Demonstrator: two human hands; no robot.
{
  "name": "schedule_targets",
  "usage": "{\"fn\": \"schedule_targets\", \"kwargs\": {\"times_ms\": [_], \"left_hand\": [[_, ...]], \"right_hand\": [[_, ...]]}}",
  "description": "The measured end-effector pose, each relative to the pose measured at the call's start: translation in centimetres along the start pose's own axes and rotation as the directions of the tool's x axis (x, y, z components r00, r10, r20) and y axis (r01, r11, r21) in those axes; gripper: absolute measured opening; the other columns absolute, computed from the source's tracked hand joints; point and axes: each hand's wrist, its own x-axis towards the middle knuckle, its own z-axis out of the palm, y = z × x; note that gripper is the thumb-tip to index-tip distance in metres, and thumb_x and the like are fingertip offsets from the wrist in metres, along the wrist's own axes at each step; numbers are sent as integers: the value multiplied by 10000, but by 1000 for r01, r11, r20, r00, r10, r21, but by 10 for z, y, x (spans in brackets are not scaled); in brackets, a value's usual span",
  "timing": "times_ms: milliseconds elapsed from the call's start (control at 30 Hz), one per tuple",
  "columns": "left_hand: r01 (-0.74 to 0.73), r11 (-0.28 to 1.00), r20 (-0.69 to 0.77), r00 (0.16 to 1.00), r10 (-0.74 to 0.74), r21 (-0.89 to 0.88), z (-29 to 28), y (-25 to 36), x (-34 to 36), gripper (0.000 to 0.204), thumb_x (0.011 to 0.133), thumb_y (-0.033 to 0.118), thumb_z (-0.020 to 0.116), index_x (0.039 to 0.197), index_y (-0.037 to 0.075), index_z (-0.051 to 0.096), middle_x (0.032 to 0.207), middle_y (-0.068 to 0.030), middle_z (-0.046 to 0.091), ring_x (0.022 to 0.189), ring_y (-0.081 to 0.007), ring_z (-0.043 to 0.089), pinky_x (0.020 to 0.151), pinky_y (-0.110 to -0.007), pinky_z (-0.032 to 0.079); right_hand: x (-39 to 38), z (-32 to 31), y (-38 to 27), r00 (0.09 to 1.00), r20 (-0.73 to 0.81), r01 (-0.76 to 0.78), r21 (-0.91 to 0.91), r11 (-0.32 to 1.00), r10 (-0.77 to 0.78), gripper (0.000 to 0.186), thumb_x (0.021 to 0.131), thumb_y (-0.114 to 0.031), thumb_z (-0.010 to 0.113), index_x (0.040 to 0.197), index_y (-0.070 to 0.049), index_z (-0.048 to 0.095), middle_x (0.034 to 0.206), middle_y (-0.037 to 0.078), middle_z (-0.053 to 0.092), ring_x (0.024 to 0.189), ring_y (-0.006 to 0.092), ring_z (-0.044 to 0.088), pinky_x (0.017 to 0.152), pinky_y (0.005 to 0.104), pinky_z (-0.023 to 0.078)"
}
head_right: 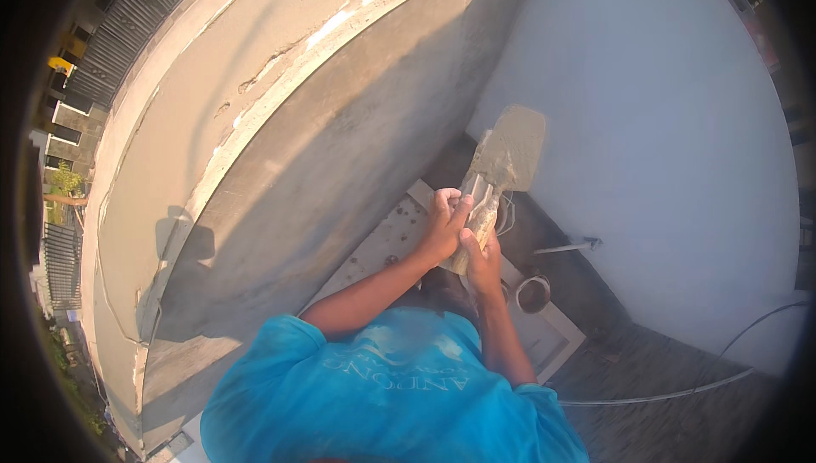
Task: The person applies wet cement to a curved concrete wall using a trowel and a hawk. They scoop cement from a bucket, spread it onto the wall surface, and smooth it with a finishing trowel.
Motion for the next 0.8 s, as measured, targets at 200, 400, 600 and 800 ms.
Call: {"fn": "schedule_targets", "kwargs": {"times_ms": [200, 400, 600, 800], "left_hand": [[465, 807, 261, 882, -391, -362, 1, -23, 29, 529, 981, 335, 696, 1294, -66, 550, 1227, -176, 631, 1169, -233, 617, 960, -377, 514], [546, 721, 223, 836, -502, -427, -31, -80, 49, 285, 923, 247, 754, 1069, 19, 667, 868, -51, 653, 764, -154, 650, 662, -331, 570], [609, 789, 182, 787, -590, -76, -57, -178, 87, 248, 926, 211, 745, 1054, 19, 652, 777, -42, 642, 590, -129, 604, 564, -292, 543], [640, 747, 51, 752, -657, 180, -34, -295, 143, 285, 912, 216, 783, 1103, 32, 680, 780, 4, 630, 612, -83, 539, 569, -271, 453]], "right_hand": [[15, -18, 13, 993, -27, -115, -34, 993, 114, 677, 985, -272, 699, 1521, 21, 407, 1425, 116, 536, 1321, 206, 504, 1130, 355, 375], [17, -67, 27, 982, -180, -21, -369, 929, -50, 502, 929, -224, 760, 1346, -27, 561, 1141, 76, 680, 1021, 165, 668, 883, 311, 531], [45, -176, 78, 905, -401, -420, -794, 439, 141, 447, 970, -335, 688, 1271, -19, 589, 1060, 208, 683, 966, 352, 686, 870, 441, 519], [80, -263, 229, 652, -529, -699, -696, 161, 543, 607, 999, -514, 498, 1404, -62, 501, 1141, 337, 674, 1090, 524, 643, 954, 577, 496]]}}
